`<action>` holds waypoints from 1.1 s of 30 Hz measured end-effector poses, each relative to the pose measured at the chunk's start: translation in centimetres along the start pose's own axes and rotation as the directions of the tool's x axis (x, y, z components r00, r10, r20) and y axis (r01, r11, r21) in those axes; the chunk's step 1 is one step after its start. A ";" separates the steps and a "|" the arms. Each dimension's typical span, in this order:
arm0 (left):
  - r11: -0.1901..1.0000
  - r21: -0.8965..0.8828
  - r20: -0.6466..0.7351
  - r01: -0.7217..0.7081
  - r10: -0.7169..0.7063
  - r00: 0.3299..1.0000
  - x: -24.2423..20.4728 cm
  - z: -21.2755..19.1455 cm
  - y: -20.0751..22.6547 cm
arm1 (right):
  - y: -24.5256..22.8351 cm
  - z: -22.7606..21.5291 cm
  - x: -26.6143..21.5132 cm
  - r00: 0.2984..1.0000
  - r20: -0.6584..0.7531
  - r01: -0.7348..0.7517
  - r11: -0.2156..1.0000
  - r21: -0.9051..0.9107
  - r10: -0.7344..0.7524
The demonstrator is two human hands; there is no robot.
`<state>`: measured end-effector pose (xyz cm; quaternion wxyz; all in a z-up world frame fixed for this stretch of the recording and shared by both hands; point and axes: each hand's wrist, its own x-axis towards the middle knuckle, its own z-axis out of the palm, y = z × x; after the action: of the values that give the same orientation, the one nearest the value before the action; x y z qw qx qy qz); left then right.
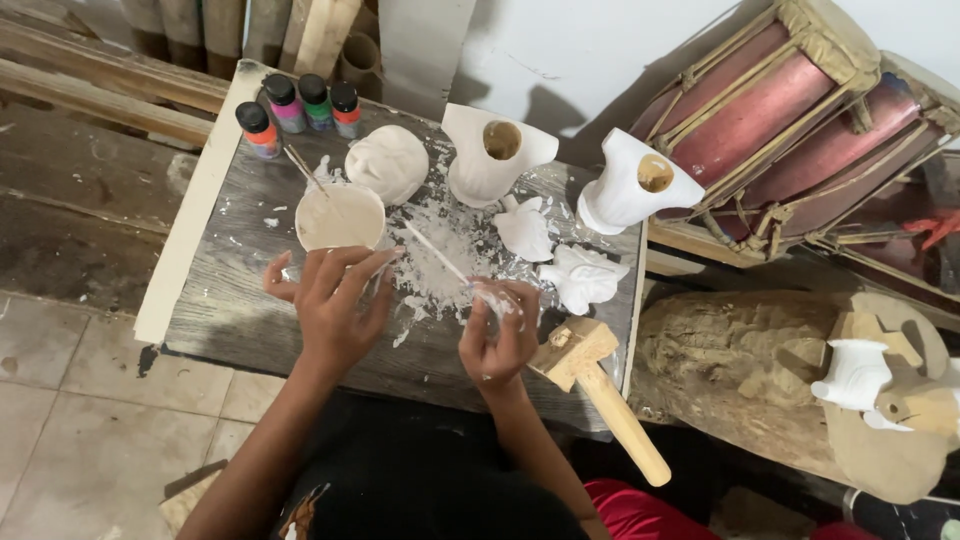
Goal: Cleaning excess plaster from molds and a workbench using hands and a small wooden stick
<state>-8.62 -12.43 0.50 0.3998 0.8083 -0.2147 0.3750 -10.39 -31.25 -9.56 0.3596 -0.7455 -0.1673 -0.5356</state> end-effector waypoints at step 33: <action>0.984 -0.174 -0.125 0.042 -0.064 0.990 -4.3 0.8 -10.7 | -2.5 4.6 -0.4 0.813 0.227 -0.576 0.798 0.177 0.536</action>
<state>-4.09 -6.55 -8.36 0.4906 0.7504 -0.1980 0.3962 -9.01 -26.24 -9.79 0.5725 -0.7550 -0.0323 -0.3180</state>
